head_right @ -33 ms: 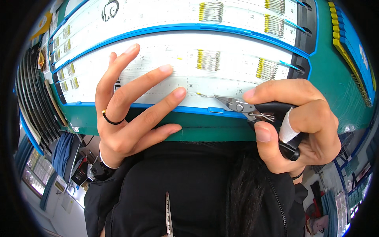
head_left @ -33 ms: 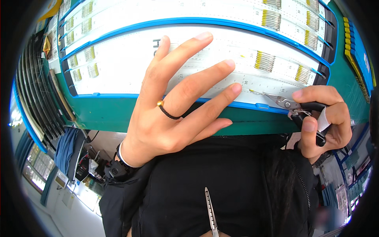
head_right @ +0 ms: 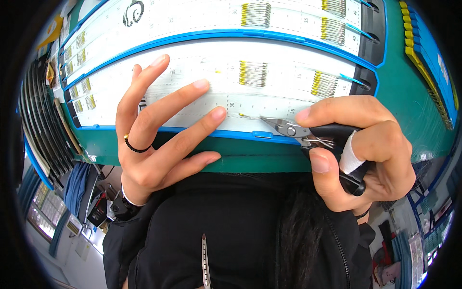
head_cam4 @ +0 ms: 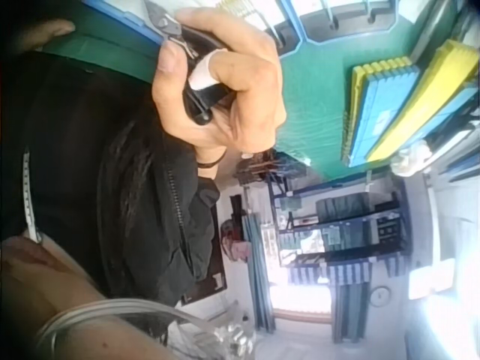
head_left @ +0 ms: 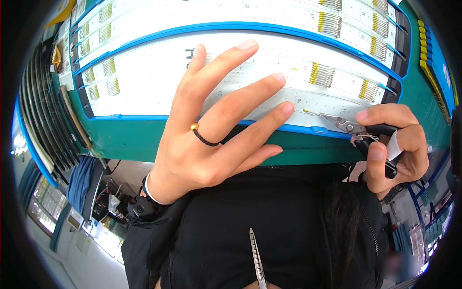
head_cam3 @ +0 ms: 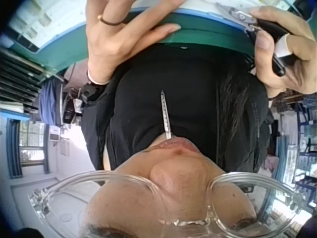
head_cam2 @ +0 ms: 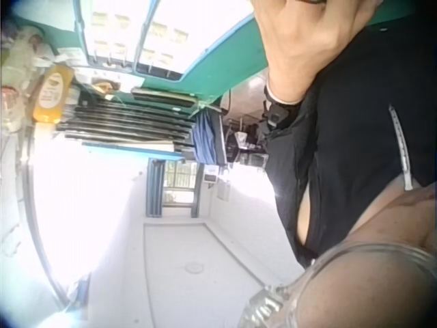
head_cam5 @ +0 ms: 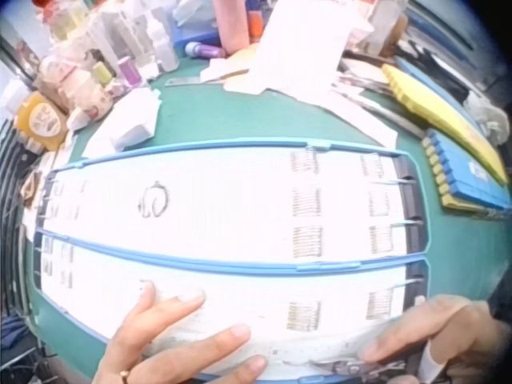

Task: Cutting the excess leads of electronic components mounted on a strip using side cutters.

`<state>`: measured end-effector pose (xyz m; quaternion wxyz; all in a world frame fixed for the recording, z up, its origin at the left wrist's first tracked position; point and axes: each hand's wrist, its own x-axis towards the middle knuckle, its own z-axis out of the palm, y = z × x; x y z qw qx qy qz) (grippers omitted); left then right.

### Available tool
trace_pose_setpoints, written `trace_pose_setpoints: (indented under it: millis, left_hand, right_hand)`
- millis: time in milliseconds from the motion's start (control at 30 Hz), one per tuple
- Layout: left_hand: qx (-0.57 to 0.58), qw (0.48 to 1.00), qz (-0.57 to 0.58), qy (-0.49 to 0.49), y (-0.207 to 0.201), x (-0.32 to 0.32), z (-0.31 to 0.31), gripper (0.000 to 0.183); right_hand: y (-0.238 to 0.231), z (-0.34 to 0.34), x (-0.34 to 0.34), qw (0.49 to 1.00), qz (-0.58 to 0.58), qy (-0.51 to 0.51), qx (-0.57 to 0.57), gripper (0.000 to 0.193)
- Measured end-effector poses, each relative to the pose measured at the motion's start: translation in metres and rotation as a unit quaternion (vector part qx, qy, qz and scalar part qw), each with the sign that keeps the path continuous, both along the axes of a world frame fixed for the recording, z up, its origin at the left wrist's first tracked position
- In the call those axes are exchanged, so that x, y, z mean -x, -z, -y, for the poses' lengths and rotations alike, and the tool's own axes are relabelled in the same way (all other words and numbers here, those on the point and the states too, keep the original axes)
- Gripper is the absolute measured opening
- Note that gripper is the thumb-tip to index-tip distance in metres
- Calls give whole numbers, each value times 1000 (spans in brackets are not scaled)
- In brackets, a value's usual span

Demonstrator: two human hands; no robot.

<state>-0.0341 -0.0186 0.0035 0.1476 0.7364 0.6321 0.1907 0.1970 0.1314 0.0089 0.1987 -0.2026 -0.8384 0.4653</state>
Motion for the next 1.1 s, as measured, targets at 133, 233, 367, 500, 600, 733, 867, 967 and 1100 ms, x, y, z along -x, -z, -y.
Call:
trace_pose_setpoints:
  millis: [133,233,367,500,600,733,867,967,1100]
  left_hand:
    - [-4,1000,-16,-4,3,0,-1,50]
    - [-3,1000,-18,-11,2,0,-2,49]
    - [-10,1000,-18,-13,8,0,-3,48]
    - [-39,999,-16,-25,12,-1,-1,47]
    - [-36,999,-18,-27,10,-2,-2,46]
    - [-21,999,-17,-30,7,-4,-4,45]
    - [-19,999,-18,-33,6,-5,-3,44]
    - [-16,999,-10,-26,10,-2,-4,44]
    - [-5,1000,-15,-23,5,0,-2,45]
  right_hand:
    - [-3,0,1,998,-14,17,64,20]
    - [1,-2,1,999,-21,19,38,17]
    - [2,-1,1,999,-13,23,33,17]
    - [2,-4,1,999,-31,0,30,17]
    - [3,-5,2,999,-29,-13,25,18]
    - [3,-6,1,998,-34,-14,43,19]
    - [3,-6,-1,998,-39,-19,51,21]
    - [6,-7,-1,999,-25,-13,26,23]
    - [7,-6,0,998,-49,16,43,28]
